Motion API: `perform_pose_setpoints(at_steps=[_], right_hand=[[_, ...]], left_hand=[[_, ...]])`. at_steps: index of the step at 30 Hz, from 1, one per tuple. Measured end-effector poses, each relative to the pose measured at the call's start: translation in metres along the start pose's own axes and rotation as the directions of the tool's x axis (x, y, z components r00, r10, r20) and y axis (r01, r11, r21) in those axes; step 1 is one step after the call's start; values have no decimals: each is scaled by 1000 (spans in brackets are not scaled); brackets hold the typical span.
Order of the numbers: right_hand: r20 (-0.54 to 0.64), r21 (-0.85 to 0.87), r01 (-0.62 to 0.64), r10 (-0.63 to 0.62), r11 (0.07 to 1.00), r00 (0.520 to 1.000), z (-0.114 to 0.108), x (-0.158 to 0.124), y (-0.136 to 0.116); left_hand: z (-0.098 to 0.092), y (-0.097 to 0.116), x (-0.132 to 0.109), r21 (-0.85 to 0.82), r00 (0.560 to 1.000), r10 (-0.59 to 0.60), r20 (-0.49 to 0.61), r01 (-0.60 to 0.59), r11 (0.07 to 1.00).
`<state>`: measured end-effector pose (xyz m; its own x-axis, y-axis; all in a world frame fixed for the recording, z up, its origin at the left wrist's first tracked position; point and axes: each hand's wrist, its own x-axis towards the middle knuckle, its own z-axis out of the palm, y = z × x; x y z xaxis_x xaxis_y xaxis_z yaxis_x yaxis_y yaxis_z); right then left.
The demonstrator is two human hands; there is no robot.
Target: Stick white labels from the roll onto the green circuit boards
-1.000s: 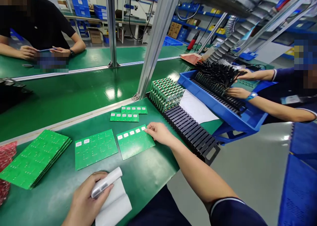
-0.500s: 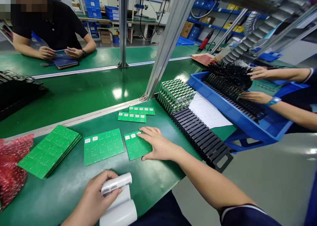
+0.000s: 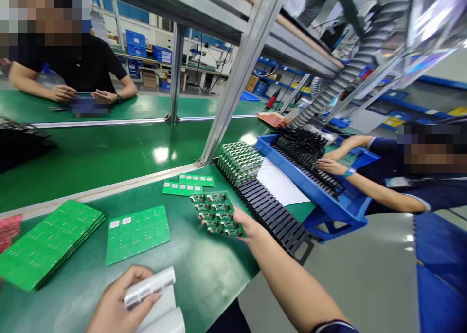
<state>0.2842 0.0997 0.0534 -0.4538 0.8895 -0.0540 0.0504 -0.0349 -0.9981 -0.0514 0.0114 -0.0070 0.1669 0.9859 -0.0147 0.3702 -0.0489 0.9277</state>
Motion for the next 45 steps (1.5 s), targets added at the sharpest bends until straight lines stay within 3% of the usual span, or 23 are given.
perform_pose_setpoints(at_steps=[2,4,6,7,10,13,17,20,25,33,38,41,45], right_hand=[[44,-381,53,-39,923,998,0,2,0],[66,-702,91,-62,706,996,1,6,5],[73,-846,103,-78,523,994,5,9,12],[86,-866,118,-88,486,992,10,10,14],[95,-819,202,-221,537,971,34,11,12],[109,-712,339,-380,615,918,75,9,2],[290,-689,484,-408,539,866,130,12,1],[295,-696,488,-411,526,863,149,16,11],[222,-669,483,-468,565,855,150,18,22],[198,-608,510,-506,609,840,153,18,22],[208,-553,471,-434,687,877,154,23,22],[237,-559,470,-412,683,880,154,24,23],[220,-558,519,-488,647,845,154,24,25]], left_hand=[[-7,14,3,9,1000,-13,13,13,1000],[-12,24,6,6,999,-35,37,35,999],[-16,32,8,-14,997,-67,37,67,998],[-16,34,8,-20,996,-82,35,83,996],[-12,37,7,-19,995,-98,3,98,995],[-4,35,5,-53,996,-65,-55,62,997],[5,31,1,-35,998,6,-63,-8,999],[6,29,-2,-14,997,4,-73,-5,1000],[7,25,-3,-14,997,-5,-79,4,1000],[9,19,-4,0,993,46,-109,-46,999],[8,16,-6,81,988,90,-129,-80,993],[8,14,-6,111,987,105,-125,-92,990],[7,13,-5,83,991,73,-111,-64,994]])
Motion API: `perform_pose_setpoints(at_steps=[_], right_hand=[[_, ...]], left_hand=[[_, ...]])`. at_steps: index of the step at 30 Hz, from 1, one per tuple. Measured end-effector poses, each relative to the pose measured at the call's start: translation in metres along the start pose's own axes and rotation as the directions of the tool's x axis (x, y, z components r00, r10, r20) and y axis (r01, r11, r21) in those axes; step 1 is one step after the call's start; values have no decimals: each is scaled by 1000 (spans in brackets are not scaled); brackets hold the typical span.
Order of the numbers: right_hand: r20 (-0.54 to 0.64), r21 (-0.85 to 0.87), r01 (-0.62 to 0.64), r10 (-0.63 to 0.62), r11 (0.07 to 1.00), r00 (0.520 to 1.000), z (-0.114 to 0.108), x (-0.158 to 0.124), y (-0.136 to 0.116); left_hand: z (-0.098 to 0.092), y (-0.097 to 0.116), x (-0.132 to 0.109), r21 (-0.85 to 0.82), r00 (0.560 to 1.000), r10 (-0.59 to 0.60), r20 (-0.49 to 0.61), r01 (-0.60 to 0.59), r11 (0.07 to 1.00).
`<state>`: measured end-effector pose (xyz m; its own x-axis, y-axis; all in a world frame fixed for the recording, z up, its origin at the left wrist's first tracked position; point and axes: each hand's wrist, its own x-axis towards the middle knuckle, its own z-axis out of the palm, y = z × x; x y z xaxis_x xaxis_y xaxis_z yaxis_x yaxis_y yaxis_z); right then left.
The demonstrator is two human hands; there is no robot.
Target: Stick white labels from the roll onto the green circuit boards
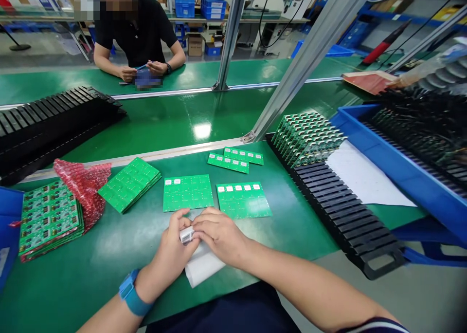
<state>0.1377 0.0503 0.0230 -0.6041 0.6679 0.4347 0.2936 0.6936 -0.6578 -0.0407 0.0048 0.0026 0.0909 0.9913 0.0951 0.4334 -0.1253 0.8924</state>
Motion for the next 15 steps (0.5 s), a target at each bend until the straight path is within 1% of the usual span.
perform_pose_setpoints(at_steps=[3,9,11,13,14,15], right_hand=[[-49,17,38,-37,999,998,0,0,1],[-54,-31,52,-53,998,997,-2,-1,-8],[-53,0,54,-54,999,997,-7,0,-11],[-43,48,22,-20,999,999,-17,6,-10],[-40,64,-17,19,998,999,-23,13,-7],[-41,71,-69,72,995,997,-29,22,-1]], left_hand=[[0,2,2,-28,999,-41,0,41,999],[-1,6,6,-72,994,-108,-10,107,992],[0,6,4,-82,994,-112,-21,110,991],[-1,5,3,-59,997,-76,-34,74,996],[-1,4,3,-27,999,-31,-39,29,999],[-2,4,4,15,998,40,-41,-40,999]])
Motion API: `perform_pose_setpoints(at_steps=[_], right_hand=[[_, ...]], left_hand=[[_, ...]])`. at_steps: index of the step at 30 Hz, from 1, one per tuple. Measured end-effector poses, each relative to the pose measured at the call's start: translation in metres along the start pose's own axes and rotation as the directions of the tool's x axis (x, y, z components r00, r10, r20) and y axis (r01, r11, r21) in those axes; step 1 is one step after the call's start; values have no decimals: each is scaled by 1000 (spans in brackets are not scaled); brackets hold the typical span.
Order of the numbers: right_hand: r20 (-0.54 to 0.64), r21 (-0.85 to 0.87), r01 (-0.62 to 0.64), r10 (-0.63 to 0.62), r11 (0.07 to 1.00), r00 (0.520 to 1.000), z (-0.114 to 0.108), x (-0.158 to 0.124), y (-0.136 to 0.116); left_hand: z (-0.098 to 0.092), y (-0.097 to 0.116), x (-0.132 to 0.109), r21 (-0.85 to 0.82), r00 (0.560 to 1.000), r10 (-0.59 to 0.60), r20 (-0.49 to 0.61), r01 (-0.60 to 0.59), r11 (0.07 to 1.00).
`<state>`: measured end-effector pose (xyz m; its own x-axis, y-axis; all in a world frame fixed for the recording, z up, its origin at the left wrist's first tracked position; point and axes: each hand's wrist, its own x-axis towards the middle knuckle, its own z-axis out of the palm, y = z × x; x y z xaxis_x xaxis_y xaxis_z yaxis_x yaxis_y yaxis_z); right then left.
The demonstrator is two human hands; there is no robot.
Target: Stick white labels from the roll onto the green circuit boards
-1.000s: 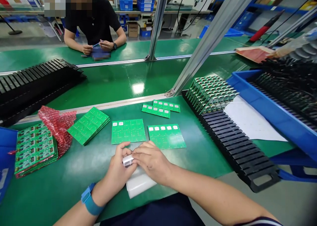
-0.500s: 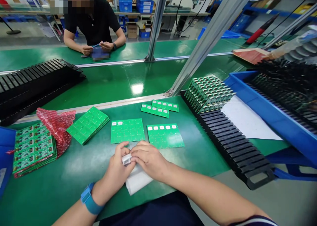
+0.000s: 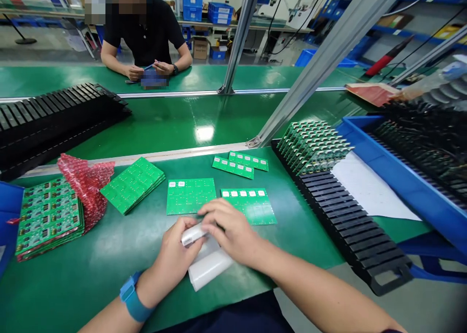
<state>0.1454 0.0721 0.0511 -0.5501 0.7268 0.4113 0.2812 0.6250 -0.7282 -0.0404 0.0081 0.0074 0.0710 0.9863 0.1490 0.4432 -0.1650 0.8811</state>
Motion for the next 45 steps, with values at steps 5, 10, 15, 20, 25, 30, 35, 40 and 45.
perform_pose_setpoints(at_steps=[5,10,15,20,25,30,35,40,45], right_hand=[[-12,-10,-290,290,957,957,-10,67,42],[56,2,-362,361,932,931,11,94,69],[93,3,-391,389,921,917,20,89,78],[134,-64,-394,400,917,907,22,91,83],[148,-119,-383,398,916,905,23,91,83],[144,-160,-366,389,917,910,26,90,83],[125,-231,-341,375,911,919,29,88,80],[88,-243,-354,384,903,919,28,89,79],[26,-156,-503,513,850,858,30,100,88]], left_hand=[[-7,-4,22,167,896,429,114,-443,881],[-9,-15,43,161,871,479,105,-490,857],[-7,-24,43,79,907,406,108,-415,906],[-7,-23,43,25,924,364,113,-369,929],[-6,-22,43,26,933,343,112,-348,937],[-5,-24,43,25,932,343,115,-348,937],[-5,-24,43,34,935,333,120,-339,940],[-7,-23,45,39,941,317,117,-323,945],[-10,-25,45,45,952,284,114,-290,956]])
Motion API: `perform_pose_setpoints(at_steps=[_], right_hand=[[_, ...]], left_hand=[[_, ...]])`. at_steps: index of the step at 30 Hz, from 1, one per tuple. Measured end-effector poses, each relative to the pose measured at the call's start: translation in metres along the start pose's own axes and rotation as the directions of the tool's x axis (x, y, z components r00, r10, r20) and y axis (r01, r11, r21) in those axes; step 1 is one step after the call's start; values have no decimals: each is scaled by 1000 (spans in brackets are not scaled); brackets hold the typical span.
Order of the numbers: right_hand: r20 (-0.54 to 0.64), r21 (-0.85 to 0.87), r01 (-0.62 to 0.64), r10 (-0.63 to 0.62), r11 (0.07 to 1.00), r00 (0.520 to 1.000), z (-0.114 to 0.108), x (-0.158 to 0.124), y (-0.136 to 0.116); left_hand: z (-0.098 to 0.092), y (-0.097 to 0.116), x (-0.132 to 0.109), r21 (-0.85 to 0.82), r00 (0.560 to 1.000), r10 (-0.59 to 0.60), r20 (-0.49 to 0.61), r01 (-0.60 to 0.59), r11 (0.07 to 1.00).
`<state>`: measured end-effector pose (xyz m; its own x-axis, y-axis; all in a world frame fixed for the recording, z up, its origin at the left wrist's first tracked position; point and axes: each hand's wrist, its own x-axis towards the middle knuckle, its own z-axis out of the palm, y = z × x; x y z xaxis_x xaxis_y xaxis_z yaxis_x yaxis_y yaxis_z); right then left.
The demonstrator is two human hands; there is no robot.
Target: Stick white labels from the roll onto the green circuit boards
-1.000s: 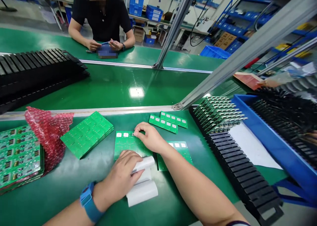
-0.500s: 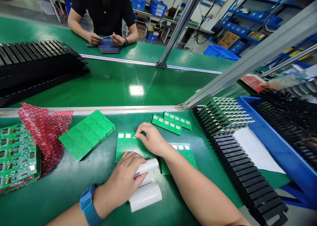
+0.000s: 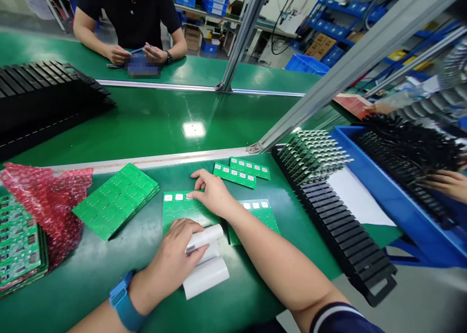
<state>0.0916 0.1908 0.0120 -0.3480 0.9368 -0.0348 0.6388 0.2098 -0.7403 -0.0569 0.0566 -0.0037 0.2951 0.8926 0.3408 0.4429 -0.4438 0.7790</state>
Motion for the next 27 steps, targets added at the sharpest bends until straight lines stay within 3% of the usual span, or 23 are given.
perform_pose_setpoints(at_steps=[3,6,8,10,13,18,27], right_hand=[[-70,-23,14,-15,1000,997,-5,-4,-4],[-194,-35,248,-250,968,949,-18,-35,-18],[-128,-19,454,-452,891,883,-25,-63,-28],[-22,-25,564,-565,825,825,-27,-87,-35],[-12,-119,586,-591,802,806,-15,-107,-35],[-99,-220,596,-626,772,774,8,-109,-30],[-89,-258,619,-656,742,749,8,-105,-30]], left_hand=[[1,-1,-1,-34,996,-80,-44,79,996],[3,1,-2,-131,980,-178,-89,166,977],[4,2,-2,-176,970,-223,-97,204,963],[4,3,-2,-198,964,-248,-98,225,954],[4,2,-1,-194,966,-236,-104,213,958],[3,3,1,-172,967,-230,-107,210,962],[-2,6,3,-104,962,-249,-115,237,966]])
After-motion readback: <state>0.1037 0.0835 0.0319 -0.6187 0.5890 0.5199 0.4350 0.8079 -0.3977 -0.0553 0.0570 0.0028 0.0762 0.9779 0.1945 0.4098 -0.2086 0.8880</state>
